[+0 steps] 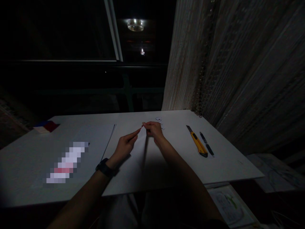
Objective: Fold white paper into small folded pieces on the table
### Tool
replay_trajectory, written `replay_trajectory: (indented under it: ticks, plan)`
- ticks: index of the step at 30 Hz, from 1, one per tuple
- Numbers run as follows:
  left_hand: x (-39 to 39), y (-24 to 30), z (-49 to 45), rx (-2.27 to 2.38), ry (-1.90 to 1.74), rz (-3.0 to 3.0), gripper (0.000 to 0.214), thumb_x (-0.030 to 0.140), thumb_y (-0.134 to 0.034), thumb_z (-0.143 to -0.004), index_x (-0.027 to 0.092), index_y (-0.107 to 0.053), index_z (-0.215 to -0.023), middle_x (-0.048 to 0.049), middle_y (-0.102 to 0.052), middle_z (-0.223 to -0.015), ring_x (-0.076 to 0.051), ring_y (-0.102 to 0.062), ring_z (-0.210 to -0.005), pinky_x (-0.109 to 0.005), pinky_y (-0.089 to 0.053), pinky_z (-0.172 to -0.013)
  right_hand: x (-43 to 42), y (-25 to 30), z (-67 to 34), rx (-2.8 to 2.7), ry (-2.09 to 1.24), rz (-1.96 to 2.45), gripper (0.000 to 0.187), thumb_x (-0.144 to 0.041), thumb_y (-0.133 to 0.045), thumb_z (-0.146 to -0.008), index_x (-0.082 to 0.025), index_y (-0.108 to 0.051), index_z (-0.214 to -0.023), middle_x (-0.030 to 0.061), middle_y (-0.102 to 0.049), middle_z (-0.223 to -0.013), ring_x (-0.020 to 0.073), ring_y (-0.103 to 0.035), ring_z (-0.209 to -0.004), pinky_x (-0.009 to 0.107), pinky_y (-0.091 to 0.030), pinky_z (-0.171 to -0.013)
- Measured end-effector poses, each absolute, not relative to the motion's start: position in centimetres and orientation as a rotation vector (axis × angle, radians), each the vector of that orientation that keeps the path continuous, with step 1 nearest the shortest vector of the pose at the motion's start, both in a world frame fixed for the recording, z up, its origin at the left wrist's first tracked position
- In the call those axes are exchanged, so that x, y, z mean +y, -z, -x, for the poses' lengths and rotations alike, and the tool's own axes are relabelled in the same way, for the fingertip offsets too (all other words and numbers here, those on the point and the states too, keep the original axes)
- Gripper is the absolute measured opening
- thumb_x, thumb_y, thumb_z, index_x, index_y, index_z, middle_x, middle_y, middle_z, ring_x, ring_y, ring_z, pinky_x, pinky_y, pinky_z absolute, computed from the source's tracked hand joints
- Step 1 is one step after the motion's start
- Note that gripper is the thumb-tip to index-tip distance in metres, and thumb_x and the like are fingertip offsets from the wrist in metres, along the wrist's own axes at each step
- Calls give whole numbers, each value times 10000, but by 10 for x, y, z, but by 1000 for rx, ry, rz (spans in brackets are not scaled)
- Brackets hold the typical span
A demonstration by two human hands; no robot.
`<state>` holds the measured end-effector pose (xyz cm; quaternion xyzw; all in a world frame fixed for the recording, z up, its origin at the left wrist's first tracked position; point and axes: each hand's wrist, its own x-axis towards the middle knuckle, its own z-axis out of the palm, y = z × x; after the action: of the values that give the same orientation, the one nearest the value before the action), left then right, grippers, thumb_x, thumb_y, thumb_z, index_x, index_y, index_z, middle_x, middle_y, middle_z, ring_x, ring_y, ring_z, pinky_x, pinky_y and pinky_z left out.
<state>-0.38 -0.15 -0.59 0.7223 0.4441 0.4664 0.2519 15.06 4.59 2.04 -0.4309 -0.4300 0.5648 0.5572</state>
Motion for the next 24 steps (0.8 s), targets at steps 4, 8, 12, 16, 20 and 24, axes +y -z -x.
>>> replay_trajectory:
  ticks: [4, 8, 12, 16, 20, 24]
  plan:
    - [2, 11, 7, 1323, -1332, -1931, 357, 234, -483, -828, 215, -572, -1173, -35, -610, -1156, -184, -578, -1049, -325, -435, -928, 47, -14, -150, -1142, -1435, 1056, 326, -431, -753, -497, -137, -621, -541, 5, -578, -476, 107, -515, -429, 246, -458, -449]
    - [5, 14, 8, 1338, -1351, -1907, 357, 227, -493, -818, 214, -577, -1165, -36, -617, -1145, -185, -578, -1050, -330, -437, -924, 53, -4, -148, -1169, -1383, 1068, 344, -436, -761, -484, -125, -628, -551, 11, -588, -485, 103, -520, -425, 234, -452, -447]
    - [6, 15, 8, 1278, -1350, -1860, 365, 253, -497, -823, 194, -571, -1175, -49, -619, -1142, -194, -587, -1030, -329, -445, -908, 54, -3, -145, -1190, -1267, 1032, 322, -432, -744, -499, -139, -613, -515, -10, -547, -430, 85, -467, -384, 206, -381, -394]
    - [6, 13, 9, 1314, -1350, -1828, 362, 255, -498, -822, 180, -576, -1168, -54, -649, -1092, -196, -614, -965, -337, -462, -873, 49, -8, -143, -1244, -1237, 1066, 321, -438, -725, -529, -135, -619, -520, -11, -539, -423, 80, -455, -378, 200, -370, -385]
    - [5, 11, 10, 1368, -1361, -1799, 365, 239, -502, -813, 177, -576, -1165, -44, -665, -1059, -198, -615, -957, -348, -470, -858, 47, -8, -143, -1299, -1274, 1155, 303, -402, -738, -526, -133, -602, -494, -10, -528, -409, 84, -464, -375, 205, -388, -388]
    - [7, 12, 10, 1326, -1374, -1733, 374, 238, -514, -801, 161, -580, -1161, -63, -658, -1073, -207, -601, -992, -351, -459, -877, 49, -3, -142, -1276, -1247, 1159, 300, -389, -743, -514, -138, -585, -472, -12, -516, -389, 87, -455, -359, 213, -383, -380]
